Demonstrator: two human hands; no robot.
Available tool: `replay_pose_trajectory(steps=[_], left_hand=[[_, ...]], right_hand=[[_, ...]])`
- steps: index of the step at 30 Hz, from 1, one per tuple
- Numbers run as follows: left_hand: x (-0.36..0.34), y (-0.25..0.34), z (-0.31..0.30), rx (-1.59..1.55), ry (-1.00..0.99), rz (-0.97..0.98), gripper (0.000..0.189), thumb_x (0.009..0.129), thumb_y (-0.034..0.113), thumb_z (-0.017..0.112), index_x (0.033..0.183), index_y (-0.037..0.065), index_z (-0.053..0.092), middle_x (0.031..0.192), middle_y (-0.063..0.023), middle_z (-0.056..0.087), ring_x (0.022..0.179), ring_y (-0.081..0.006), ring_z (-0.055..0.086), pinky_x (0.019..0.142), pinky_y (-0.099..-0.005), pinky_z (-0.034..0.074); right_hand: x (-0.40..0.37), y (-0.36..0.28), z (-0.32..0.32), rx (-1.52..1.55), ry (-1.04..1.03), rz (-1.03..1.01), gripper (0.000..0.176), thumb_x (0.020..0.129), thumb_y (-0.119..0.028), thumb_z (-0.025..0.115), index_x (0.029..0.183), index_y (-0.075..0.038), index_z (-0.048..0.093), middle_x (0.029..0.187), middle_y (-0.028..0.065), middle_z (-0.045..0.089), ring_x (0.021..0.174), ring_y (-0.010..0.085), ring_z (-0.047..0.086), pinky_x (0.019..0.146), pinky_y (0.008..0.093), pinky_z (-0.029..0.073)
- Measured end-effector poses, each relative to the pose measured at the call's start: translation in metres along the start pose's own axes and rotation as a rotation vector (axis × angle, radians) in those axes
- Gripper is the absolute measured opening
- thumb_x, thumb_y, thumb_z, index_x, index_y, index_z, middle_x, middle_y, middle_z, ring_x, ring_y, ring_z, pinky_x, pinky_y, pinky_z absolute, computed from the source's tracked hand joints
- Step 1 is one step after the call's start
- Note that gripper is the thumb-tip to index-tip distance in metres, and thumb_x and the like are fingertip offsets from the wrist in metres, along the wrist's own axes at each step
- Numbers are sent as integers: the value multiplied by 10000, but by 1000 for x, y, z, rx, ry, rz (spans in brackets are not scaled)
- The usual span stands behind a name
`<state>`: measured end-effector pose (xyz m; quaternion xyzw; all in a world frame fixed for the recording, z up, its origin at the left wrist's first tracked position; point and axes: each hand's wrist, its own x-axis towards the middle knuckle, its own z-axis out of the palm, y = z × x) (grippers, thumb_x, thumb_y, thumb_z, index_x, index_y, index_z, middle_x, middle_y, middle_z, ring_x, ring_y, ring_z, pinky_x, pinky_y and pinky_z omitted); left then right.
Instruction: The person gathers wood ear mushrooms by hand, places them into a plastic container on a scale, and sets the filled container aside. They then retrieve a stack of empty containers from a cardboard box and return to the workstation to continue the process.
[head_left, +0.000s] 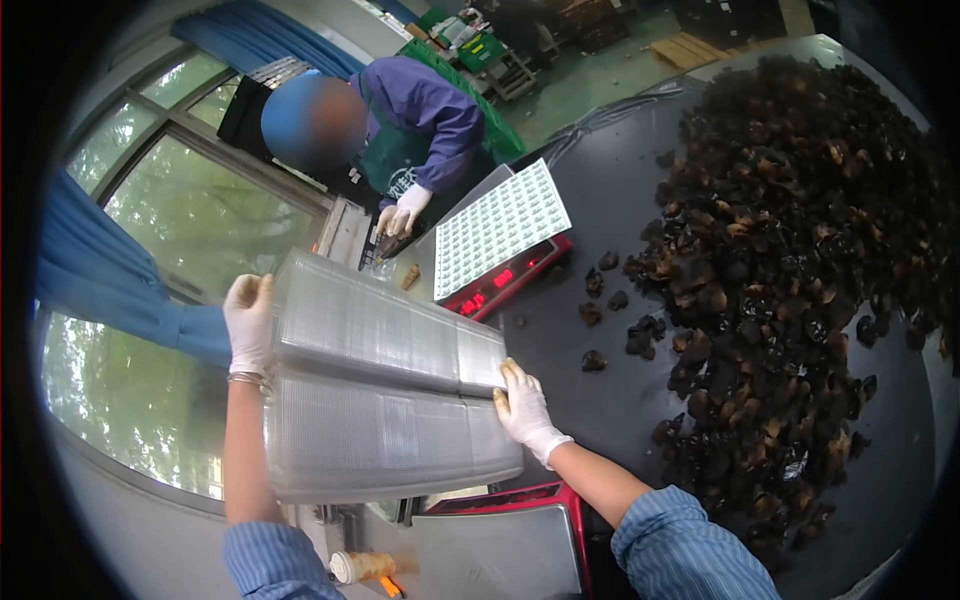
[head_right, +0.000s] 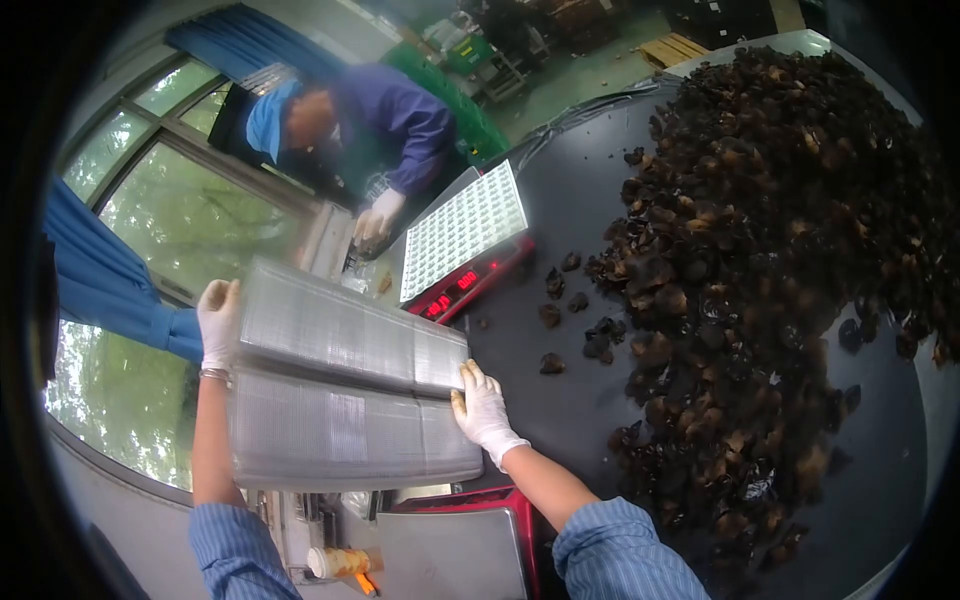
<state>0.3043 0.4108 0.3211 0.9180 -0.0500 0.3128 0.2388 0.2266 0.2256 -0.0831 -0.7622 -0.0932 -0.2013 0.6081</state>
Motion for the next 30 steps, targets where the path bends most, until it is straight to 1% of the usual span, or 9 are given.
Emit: replay_pose_trajectory(steps=[2, 3, 6, 14, 20, 23, 27, 28, 30], left_hand=[[-16, 19, 17, -26, 47, 132, 210, 862, 136, 646, 1019, 15, 579, 949, -25, 576, 920, -112, 523, 864, -246, 406], [-24, 39, 24, -15, 40, 169, 291, 869, 140, 632, 1118, 12, 556, 1009, -42, 591, 953, -130, 533, 893, -262, 402], [-20, 34, 19, 140, -243, 20, 301, 873, 129, 616, 1143, 8, 561, 1032, -52, 600, 987, -139, 532, 908, -265, 393], [-20, 31, 15, -26, -131, 1, 159, 880, 74, 592, 1016, -4, 621, 954, -25, 625, 890, -82, 551, 813, -215, 427], [-16, 29, 8, 104, -88, 68, 152, 914, 129, 542, 891, -14, 590, 806, 12, 558, 765, -71, 481, 703, -208, 399], [-15, 24, 6, -70, 71, 213, 230, 940, 174, 483, 777, 17, 521, 725, 29, 472, 695, -74, 410, 646, -217, 363], [-6, 41, -23, -266, 425, 241, 276, 956, 188, 430, 706, 74, 462, 684, 28, 410, 662, -88, 367, 622, -255, 348], [-5, 42, -24, -157, 525, 286, 264, 956, 180, 431, 736, 60, 514, 701, 19, 463, 679, -100, 413, 653, -266, 374], [-11, 52, -17, -27, 453, 380, 249, 940, 201, 480, 809, 47, 625, 776, -44, 591, 750, -158, 532, 732, -288, 414]], right_hand=[[1, -3, -1, 3, -10, 8, 505, 837, -216, 545, 1262, 19, 406, 1313, 228, 423, 1171, 345, 441, 994, 427, 329], [1, -3, -2, -1, -17, 16, 504, 838, -216, 545, 1262, 20, 406, 1313, 227, 423, 1177, 344, 437, 994, 426, 328], [2, -5, -3, 6, 10, 3, 463, 836, -167, 528, 1243, 23, 419, 1298, 225, 437, 1150, 365, 454, 991, 433, 335], [0, -2, -1, 8, -11, 4, 499, 833, -204, 554, 1254, 18, 406, 1306, 227, 424, 1165, 355, 439, 994, 432, 325], [0, -2, -1, -16, -10, 0, 512, 837, -207, 548, 1271, 21, 401, 1310, 226, 422, 1167, 348, 441, 994, 432, 325], [0, -1, -1, -12, -12, 0, 504, 839, -209, 544, 1267, 25, 416, 1311, 226, 422, 1170, 346, 441, 991, 433, 330], [1, -1, -2, -50, -3, -16, 468, 839, -197, 541, 1238, 31, 452, 1306, 219, 434, 1176, 349, 443, 982, 433, 344], [1, -1, -2, -30, -20, 9, 473, 836, -182, 544, 1248, 29, 443, 1308, 213, 436, 1173, 347, 449, 987, 427, 344], [1, -3, -3, -18, -5, 12, 477, 833, -161, 545, 1258, 25, 433, 1312, 212, 433, 1181, 350, 445, 996, 425, 339]])
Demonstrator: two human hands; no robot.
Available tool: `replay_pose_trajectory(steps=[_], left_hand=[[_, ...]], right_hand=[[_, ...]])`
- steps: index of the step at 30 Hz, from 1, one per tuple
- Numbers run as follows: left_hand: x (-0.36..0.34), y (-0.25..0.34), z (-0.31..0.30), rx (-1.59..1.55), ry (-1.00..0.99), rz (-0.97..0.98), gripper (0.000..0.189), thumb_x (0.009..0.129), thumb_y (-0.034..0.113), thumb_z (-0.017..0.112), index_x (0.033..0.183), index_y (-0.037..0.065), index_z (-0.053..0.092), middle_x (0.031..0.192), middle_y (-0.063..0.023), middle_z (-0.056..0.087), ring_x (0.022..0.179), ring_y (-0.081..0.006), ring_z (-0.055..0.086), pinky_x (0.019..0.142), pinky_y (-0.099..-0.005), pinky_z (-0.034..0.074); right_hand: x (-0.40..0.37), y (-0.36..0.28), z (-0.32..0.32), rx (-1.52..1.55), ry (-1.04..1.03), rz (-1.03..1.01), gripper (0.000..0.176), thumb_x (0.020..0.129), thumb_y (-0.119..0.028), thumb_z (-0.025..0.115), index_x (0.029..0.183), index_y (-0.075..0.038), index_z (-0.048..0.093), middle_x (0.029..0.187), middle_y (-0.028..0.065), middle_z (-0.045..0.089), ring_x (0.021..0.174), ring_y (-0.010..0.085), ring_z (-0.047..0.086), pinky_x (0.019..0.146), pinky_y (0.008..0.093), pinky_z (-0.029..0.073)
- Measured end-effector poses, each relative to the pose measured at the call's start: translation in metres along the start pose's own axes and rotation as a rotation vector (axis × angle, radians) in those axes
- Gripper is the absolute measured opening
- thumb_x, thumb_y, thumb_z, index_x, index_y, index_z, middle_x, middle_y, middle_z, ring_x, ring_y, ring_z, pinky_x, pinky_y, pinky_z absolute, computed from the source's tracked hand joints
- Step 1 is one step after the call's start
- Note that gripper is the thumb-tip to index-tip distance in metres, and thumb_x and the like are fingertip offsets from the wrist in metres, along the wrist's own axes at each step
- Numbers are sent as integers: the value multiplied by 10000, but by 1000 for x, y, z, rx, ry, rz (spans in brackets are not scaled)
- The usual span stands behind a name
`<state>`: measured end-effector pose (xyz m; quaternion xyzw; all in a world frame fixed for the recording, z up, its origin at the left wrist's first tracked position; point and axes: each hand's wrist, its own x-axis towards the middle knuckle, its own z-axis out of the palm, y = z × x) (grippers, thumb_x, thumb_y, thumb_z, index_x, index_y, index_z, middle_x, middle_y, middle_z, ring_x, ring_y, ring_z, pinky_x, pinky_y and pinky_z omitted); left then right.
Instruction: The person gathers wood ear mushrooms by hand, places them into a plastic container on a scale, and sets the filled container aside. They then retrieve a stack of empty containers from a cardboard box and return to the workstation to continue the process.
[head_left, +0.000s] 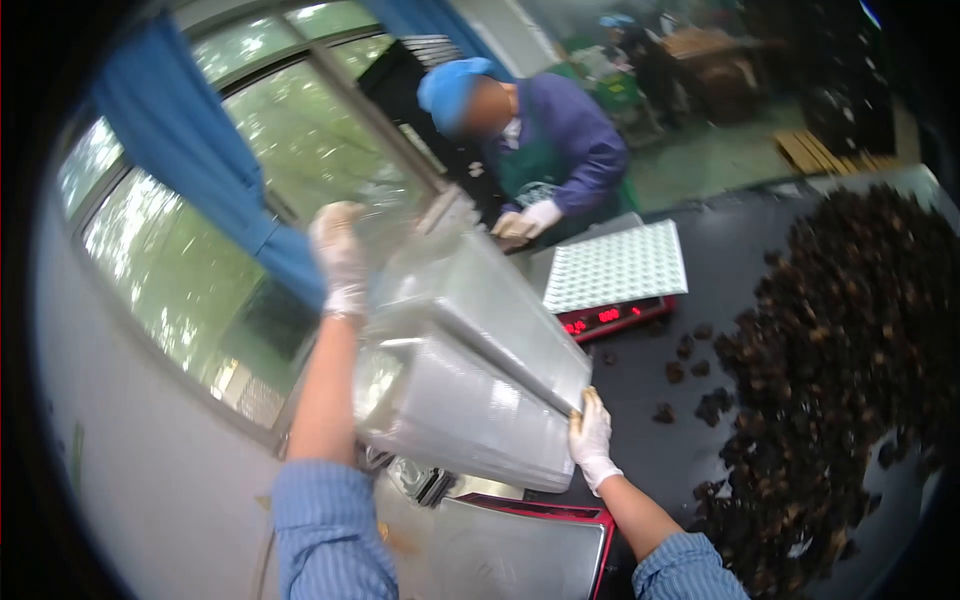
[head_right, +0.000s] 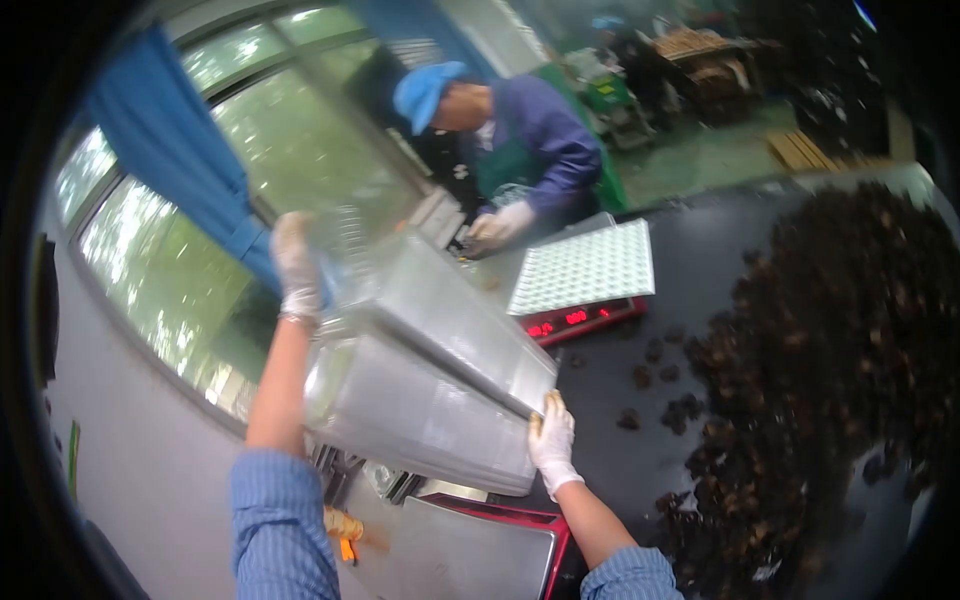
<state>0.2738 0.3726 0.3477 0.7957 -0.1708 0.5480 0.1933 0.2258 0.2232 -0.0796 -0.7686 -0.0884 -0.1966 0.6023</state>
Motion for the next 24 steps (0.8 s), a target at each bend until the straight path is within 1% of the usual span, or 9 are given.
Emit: replay_pose_trajectory(steps=[3, 6, 9, 13, 16, 17, 19, 22, 24], left_hand=[[-5, 8, 9, 118, -75, 79, 231, 914, 202, 510, 799, 39, 625, 769, -94, 591, 760, -240, 543, 736, -337, 419], [-7, 15, 6, -286, -52, -306, 259, 950, 222, 473, 911, 24, 636, 899, -87, 619, 853, -211, 571, 861, -313, 424], [-8, 3, 6, -313, -123, -198, 288, 964, 233, 456, 1042, 10, 621, 1073, -92, 605, 964, -224, 576, 970, -315, 377], [2, 9, 6, -101, 101, 39, 309, 957, 233, 467, 1166, 39, 584, 1213, -128, 559, 1155, -250, 512, 1020, -338, 340], [-17, -9, 20, -28, -482, -144, 380, 958, 240, 446, 1280, 43, 493, 1337, -160, 460, 1272, -254, 404, 1056, -354, 295], [-39, -53, 30, 146, -907, 43, 495, 953, 275, 433, 1377, 32, 355, 1435, -176, 324, 1352, -268, 276, 1097, -358, 225], [-35, -10, 24, 182, -976, -175, 572, 948, 309, 425, 1416, 24, 261, 1472, -186, 236, 1387, -271, 181, 1120, -341, 165], [-31, 4, 22, 149, -1005, -280, 565, 954, 276, 424, 1429, 36, 232, 1484, -165, 213, 1391, -272, 157, 1122, -324, 144], [-26, -17, 17, 20, -1087, -133, 547, 971, 262, 401, 1438, 47, 215, 1508, -148, 151, 1401, -264, 114, 1126, -347, 129]], right_hand=[[1, -2, -2, 23, -32, 19, 469, 839, -121, 523, 1270, 28, 415, 1320, 218, 425, 1205, 363, 426, 1009, 433, 324], [1, 5, 1, 10, -27, -11, 463, 843, -111, 512, 1269, 36, 409, 1322, 230, 419, 1208, 368, 421, 1013, 431, 319], [2, 4, 0, 23, -39, -4, 456, 854, -116, 494, 1268, 52, 402, 1313, 247, 423, 1213, 380, 411, 1018, 430, 312], [4, 5, 0, 14, -51, -13, 450, 859, -119, 483, 1266, 58, 404, 1309, 249, 426, 1205, 386, 419, 1014, 434, 320], [3, 4, -2, 18, -49, -11, 452, 856, -131, 493, 1262, 51, 416, 1300, 247, 435, 1196, 388, 428, 1007, 437, 331], [3, -1, -4, 0, -51, -15, 458, 851, -139, 503, 1262, 45, 420, 1297, 245, 439, 1187, 388, 433, 1000, 437, 339], [-1, 1, 0, -24, -1, 5, 459, 832, -157, 542, 1242, 27, 447, 1276, 229, 464, 1147, 387, 459, 972, 443, 365], [7, -9, -11, 74, -1, 33, 453, 799, -190, 590, 1194, 5, 485, 1166, 250, 525, 1009, 419, 542, 883, 461, 439], [9, -6, -9, 157, -29, 69, 448, 825, -255, 541, 1196, -9, 490, 1139, 234, 553, 1008, 406, 558, 882, 443, 447]])
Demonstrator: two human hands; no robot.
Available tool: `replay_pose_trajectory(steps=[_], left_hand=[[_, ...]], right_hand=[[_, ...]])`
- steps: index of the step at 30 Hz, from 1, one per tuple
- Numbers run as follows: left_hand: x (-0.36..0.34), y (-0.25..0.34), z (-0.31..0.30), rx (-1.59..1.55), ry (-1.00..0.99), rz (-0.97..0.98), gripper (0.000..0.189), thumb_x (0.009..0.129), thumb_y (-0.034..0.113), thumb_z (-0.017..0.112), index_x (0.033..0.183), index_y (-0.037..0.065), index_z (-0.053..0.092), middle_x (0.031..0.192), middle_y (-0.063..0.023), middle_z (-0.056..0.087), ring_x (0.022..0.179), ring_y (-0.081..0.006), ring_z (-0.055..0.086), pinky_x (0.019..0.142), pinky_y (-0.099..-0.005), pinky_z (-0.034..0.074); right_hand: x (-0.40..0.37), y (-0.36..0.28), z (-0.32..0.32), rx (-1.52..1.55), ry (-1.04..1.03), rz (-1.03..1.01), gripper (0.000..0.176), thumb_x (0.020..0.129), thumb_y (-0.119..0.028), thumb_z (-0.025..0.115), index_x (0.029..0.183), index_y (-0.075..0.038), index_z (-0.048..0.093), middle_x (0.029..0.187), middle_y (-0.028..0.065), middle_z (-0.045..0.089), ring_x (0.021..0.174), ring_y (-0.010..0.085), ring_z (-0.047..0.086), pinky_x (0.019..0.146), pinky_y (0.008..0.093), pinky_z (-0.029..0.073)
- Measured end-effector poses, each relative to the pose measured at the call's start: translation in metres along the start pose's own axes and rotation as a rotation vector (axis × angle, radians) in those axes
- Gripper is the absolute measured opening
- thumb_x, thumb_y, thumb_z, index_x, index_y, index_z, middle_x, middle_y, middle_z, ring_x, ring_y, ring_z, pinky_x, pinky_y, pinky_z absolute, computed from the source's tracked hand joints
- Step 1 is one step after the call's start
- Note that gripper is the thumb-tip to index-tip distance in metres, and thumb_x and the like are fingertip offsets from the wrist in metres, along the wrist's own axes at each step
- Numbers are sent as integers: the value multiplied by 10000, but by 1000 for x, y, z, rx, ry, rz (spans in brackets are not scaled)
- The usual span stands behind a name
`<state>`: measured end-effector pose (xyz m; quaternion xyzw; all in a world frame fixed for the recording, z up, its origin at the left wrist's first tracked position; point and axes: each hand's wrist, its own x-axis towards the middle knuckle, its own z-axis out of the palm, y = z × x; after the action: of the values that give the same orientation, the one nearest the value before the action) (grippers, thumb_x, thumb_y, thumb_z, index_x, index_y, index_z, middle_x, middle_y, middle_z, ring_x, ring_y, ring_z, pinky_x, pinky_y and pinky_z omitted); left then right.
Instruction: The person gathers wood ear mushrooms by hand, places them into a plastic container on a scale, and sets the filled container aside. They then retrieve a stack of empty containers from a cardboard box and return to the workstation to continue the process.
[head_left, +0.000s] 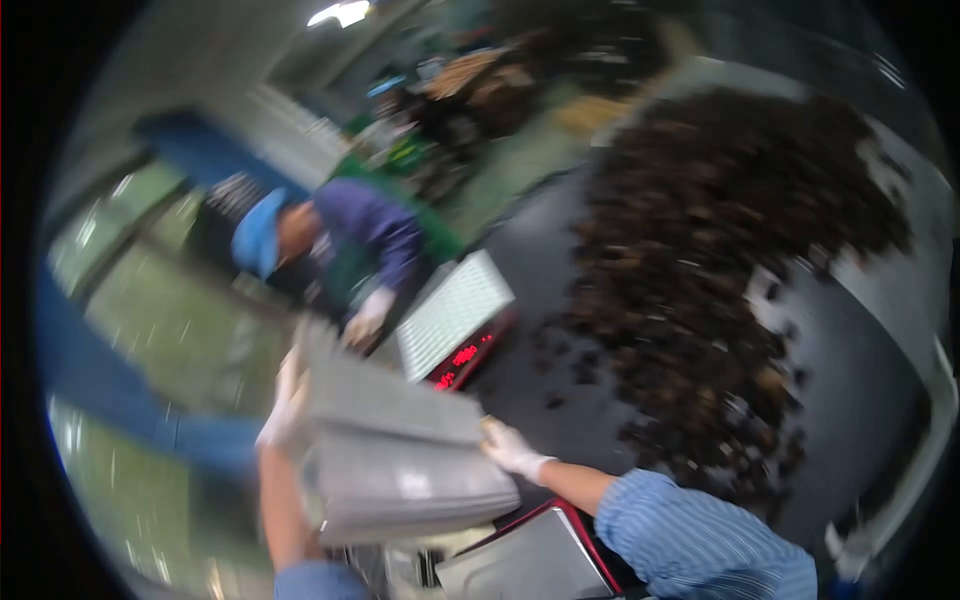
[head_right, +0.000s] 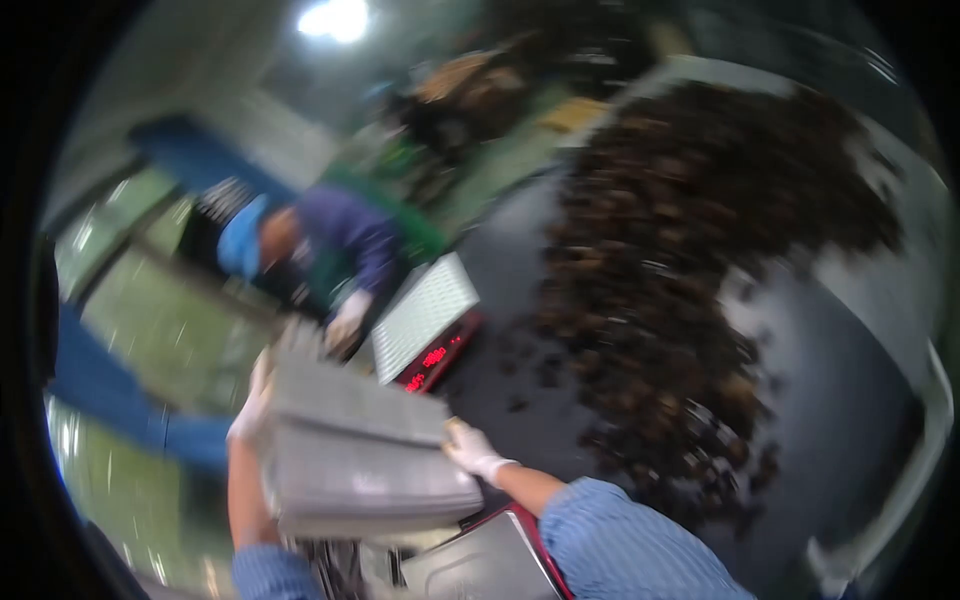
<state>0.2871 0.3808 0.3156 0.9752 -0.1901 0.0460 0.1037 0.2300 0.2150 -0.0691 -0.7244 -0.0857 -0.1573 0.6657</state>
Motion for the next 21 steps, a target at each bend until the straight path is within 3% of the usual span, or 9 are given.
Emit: replay_pose_trajectory(steps=[2, 3, 8, 11, 16, 17, 18, 19, 21], left_hand=[[19, 27, 1, 8, -25, 82, 543, 970, 261, 406, 1434, 46, 224, 1500, -147, 167, 1393, -262, 130, 1121, -346, 139], [25, 46, 4, 11, -22, 112, 542, 969, 261, 409, 1432, 45, 229, 1496, -147, 175, 1389, -262, 138, 1119, -346, 143], [4, 173, 39, -6, -13, 344, 534, 965, 258, 422, 1422, 42, 252, 1477, -144, 214, 1368, -257, 179, 1108, -344, 167], [-24, 247, 70, -86, -116, 547, 529, 963, 257, 429, 1417, 40, 265, 1466, -143, 237, 1356, -254, 204, 1102, -343, 181], [-109, 352, 131, -225, -410, 927, 522, 959, 255, 442, 1407, 36, 288, 1447, -140, 277, 1335, -250, 244, 1091, -341, 205], [-128, 370, 141, -241, -475, 997, 520, 958, 254, 445, 1405, 35, 293, 1443, -140, 285, 1331, -249, 253, 1089, -341, 209], [-147, 386, 149, -255, -530, 1060, 519, 957, 254, 448, 1403, 35, 297, 1439, -139, 292, 1327, -248, 261, 1087, -340, 214], [-166, 400, 156, -261, -584, 1119, 517, 956, 253, 450, 1401, 34, 302, 1435, -138, 300, 1323, -247, 269, 1085, -340, 219], [-203, 425, 163, -273, -667, 1210, 514, 955, 252, 455, 1397, 32, 311, 1427, -137, 316, 1314, -245, 285, 1081, -339, 228]], right_hand=[[9, -20, -23, 70, -315, 293, 368, 813, -270, 489, 1074, -40, 610, 1069, 216, 609, 1011, 373, 578, 890, 435, 447], [9, -29, -29, 37, -314, 349, 406, 838, -312, 489, 1121, -45, 604, 1150, 196, 590, 1104, 357, 537, 938, 427, 417], [-31, -107, -102, 204, -128, -13, 299, 838, -238, 505, 1029, -41, 620, 967, 147, 660, 906, 290, 627, 793, 382, 483], [-102, -141, -180, 433, -146, 85, 274, 869, -220, 508, 1028, -24, 614, 931, 101, 664, 866, 195, 624, 764, 325, 487], [-302, -162, -288, 393, 269, 273, 292, 888, -252, 512, 1030, -27, 635, 924, 81, 671, 833, 144, 620, 720, 281, 497], [-353, -204, -310, 270, 418, 448, 300, 885, -261, 517, 1037, -31, 635, 929, 74, 668, 826, 137, 615, 724, 274, 495], [-401, -160, -321, 243, 596, 478, 300, 868, -259, 543, 1033, -28, 638, 929, 68, 664, 825, 129, 606, 731, 268, 490], [-453, -174, -335, 69, 730, 451, 292, 839, -248, 572, 1018, -30, 645, 925, 64, 660, 841, 124, 596, 733, 267, 487], [-551, -183, -341, -194, 1071, 665, 313, 808, -206, 585, 1055, -19, 637, 1027, 113, 656, 915, 180, 613, 815, 315, 484]])
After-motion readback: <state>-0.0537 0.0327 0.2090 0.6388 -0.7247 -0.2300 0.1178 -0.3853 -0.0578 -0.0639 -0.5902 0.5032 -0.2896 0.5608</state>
